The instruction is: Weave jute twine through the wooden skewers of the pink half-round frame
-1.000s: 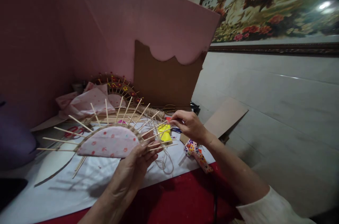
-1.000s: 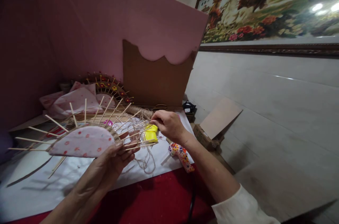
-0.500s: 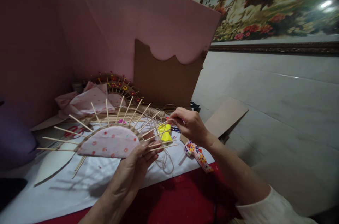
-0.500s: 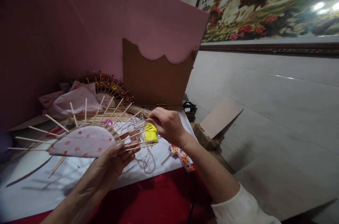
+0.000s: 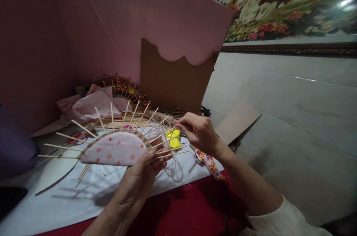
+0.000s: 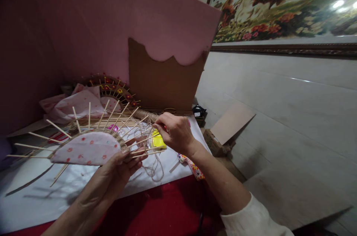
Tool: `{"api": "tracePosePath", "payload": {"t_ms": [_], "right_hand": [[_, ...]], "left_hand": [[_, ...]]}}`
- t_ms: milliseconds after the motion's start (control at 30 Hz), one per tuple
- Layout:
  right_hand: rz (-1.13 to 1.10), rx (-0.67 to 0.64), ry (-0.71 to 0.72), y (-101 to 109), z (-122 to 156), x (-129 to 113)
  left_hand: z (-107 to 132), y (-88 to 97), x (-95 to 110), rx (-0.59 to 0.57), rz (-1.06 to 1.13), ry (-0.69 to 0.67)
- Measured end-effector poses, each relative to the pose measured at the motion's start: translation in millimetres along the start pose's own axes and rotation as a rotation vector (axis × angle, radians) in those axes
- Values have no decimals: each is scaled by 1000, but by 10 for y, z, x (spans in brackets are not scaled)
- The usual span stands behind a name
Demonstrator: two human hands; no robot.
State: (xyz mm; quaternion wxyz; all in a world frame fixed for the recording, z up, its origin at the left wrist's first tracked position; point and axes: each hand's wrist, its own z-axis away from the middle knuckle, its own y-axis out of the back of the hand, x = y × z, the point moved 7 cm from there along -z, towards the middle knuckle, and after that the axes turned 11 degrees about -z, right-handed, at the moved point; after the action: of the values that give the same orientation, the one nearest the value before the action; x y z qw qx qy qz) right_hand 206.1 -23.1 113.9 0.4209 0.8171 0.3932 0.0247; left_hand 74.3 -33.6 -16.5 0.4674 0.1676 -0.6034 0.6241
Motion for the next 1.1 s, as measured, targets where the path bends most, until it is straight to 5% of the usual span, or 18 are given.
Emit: {"api": "tracePosePath", "payload": {"t_ms": [1100], "right_hand": [[-125, 71, -88, 37, 153, 123]], "left_hand": [[18, -6, 12, 17, 5, -1]]}}
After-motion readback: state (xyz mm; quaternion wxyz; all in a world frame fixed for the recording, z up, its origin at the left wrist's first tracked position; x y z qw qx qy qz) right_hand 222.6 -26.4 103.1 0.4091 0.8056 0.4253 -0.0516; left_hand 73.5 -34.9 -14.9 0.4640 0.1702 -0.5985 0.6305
